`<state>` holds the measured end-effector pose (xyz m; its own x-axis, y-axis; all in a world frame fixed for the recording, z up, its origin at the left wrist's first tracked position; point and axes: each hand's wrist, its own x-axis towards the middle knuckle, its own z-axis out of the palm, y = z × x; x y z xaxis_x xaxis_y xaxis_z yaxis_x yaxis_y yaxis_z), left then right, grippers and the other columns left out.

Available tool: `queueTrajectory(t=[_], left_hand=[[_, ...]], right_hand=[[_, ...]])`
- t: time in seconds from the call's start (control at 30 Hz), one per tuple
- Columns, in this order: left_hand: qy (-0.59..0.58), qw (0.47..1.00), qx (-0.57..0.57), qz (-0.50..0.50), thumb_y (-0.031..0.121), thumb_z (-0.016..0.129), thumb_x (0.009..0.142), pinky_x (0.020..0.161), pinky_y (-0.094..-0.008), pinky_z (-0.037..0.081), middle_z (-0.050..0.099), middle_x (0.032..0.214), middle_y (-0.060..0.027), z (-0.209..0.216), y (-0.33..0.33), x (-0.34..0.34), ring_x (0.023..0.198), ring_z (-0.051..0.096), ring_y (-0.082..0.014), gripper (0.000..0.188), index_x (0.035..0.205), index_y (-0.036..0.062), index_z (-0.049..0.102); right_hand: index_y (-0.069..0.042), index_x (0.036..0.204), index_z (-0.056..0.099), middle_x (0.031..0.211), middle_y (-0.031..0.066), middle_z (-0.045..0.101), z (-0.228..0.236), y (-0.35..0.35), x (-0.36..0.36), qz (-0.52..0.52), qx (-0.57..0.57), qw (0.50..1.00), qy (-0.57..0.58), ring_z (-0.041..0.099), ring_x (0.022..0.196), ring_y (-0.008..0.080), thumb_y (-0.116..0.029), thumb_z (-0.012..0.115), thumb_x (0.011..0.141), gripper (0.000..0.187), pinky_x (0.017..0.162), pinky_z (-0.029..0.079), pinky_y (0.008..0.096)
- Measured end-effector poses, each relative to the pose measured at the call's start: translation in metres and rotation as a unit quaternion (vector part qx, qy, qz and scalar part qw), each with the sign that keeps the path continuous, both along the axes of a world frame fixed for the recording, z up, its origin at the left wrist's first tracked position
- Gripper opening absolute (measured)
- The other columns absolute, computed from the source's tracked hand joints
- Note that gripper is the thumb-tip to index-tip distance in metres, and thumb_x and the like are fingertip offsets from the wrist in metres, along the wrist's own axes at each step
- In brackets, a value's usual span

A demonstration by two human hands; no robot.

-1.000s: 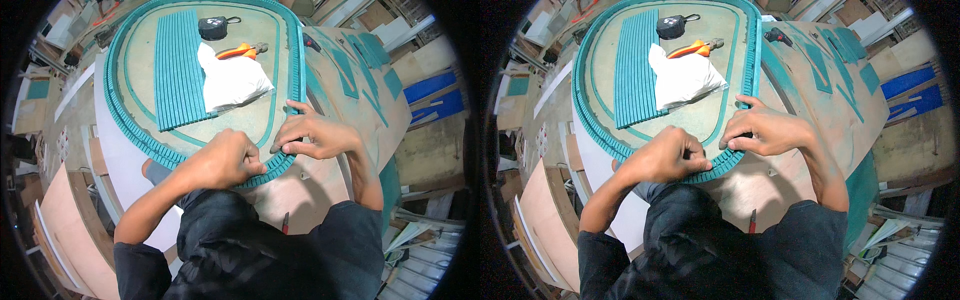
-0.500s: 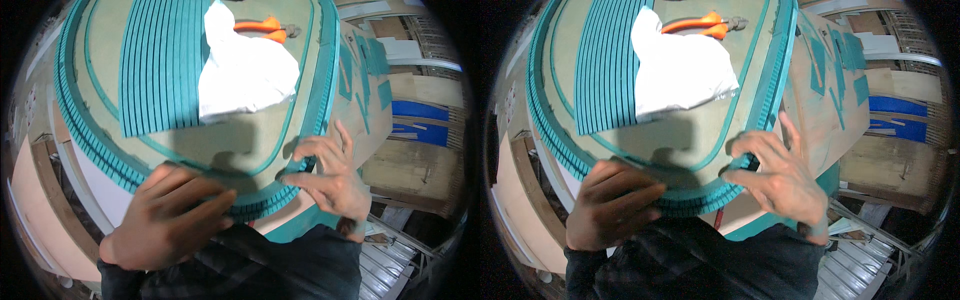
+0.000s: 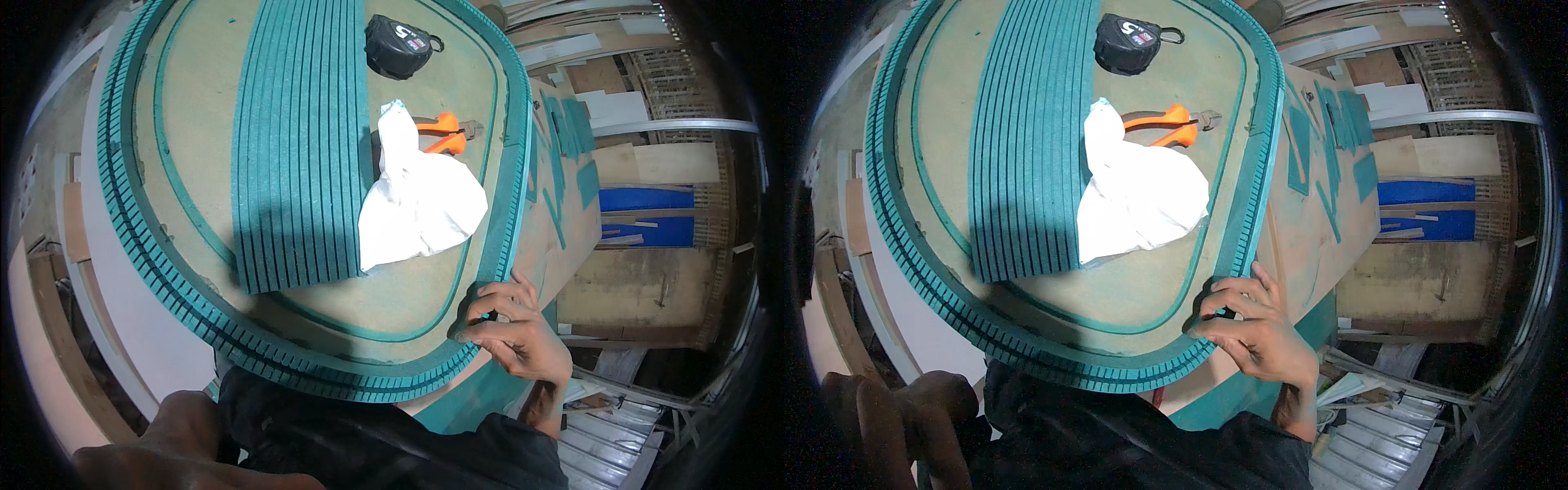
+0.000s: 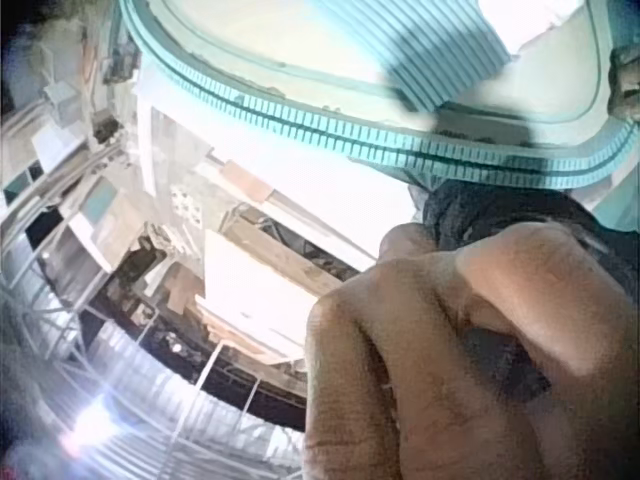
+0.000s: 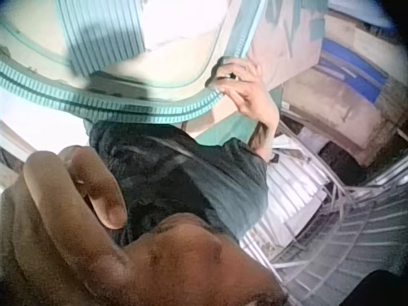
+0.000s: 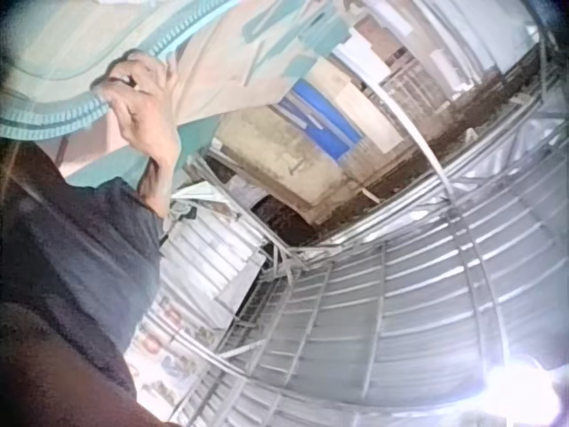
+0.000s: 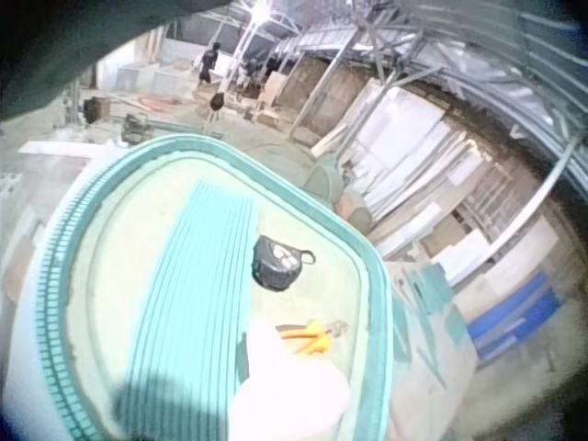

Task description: The person attaches a green textured strip around the edge of a teardrop-shaped frame by hand, using a red-handled tool to trim the strip.

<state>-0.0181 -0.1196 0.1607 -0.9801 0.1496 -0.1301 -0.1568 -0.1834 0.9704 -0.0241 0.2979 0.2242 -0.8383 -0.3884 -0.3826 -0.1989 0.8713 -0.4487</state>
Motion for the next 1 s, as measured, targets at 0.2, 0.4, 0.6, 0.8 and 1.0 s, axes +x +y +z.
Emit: queueTrajectory(t=[0.2, 0.4, 0.6, 0.8, 1.0], left_hand=[[-0.01, 1.0, -0.001, 0.012, 0.026, 0.072, 0.094, 0.071, -0.0332, 0.055, 0.072, 0.088, -0.0138, -0.007, -0.007, 0.008, 0.078, 0.068, -0.0201, 0.027, 0.1, -0.0008, 0.075], [-0.006, 1.0, 0.0, 0.014, 0.025, 0.071, 0.095, 0.072, -0.0327, 0.055, 0.072, 0.089, -0.0143, 0.0, -0.011, 0.015, 0.079, 0.069, -0.0194, 0.028, 0.102, -0.002, 0.075], [0.005, 1.0, 0.005, 0.01, 0.024, 0.07, 0.096, 0.073, -0.0322, 0.056, 0.073, 0.089, -0.0148, 0.008, -0.011, 0.027, 0.08, 0.069, -0.0186, 0.029, 0.103, -0.0032, 0.074], [0.029, 0.999, 0.002, -0.032, 0.023, 0.069, 0.096, 0.074, -0.0317, 0.056, 0.073, 0.09, -0.0153, 0.022, -0.003, 0.025, 0.081, 0.07, -0.0179, 0.029, 0.105, -0.0045, 0.073], [0.126, 0.984, -0.031, -0.123, 0.022, 0.068, 0.097, 0.076, -0.0312, 0.056, 0.074, 0.09, -0.0158, 0.066, 0.025, -0.005, 0.082, 0.071, -0.0172, 0.03, 0.106, -0.0057, 0.073]], right_hand=[[-0.021, 0.106, 0.08, 0.118, -0.0037, 0.066, 0.0, 0.0, -0.002, 0.003, -0.025, 1.0, -0.011, 0.054, 0.13, 0.0264, -0.015, 0.079, 0.085, 0.022, 0.123, 0.022, 0.0624], [-0.018, 0.105, 0.079, 0.119, -0.0046, 0.065, -0.001, 0.0, 0.0, 0.01, -0.026, 1.0, 0.006, 0.053, 0.131, 0.0257, -0.016, 0.079, 0.087, 0.019, 0.121, 0.024, 0.063], [-0.019, 0.105, 0.079, 0.118, -0.0052, 0.065, -0.004, 0.0, 0.002, 0.009, -0.048, 0.999, 0.021, 0.052, 0.132, 0.0256, -0.016, 0.079, 0.087, 0.019, 0.121, 0.023, 0.0612], [-0.02, 0.105, 0.079, 0.117, -0.0054, 0.067, -0.011, 0.007, 0.007, 0.0, -0.077, 0.997, 0.026, 0.05, 0.133, 0.0267, -0.014, 0.077, 0.089, 0.018, 0.122, 0.019, 0.0595], [-0.02, 0.104, 0.079, 0.115, -0.0056, 0.067, -0.016, 0.01, 0.008, -0.01, -0.103, 0.994, 0.026, 0.051, 0.132, 0.0251, -0.014, 0.077, 0.089, 0.017, 0.122, 0.018, 0.0604]])
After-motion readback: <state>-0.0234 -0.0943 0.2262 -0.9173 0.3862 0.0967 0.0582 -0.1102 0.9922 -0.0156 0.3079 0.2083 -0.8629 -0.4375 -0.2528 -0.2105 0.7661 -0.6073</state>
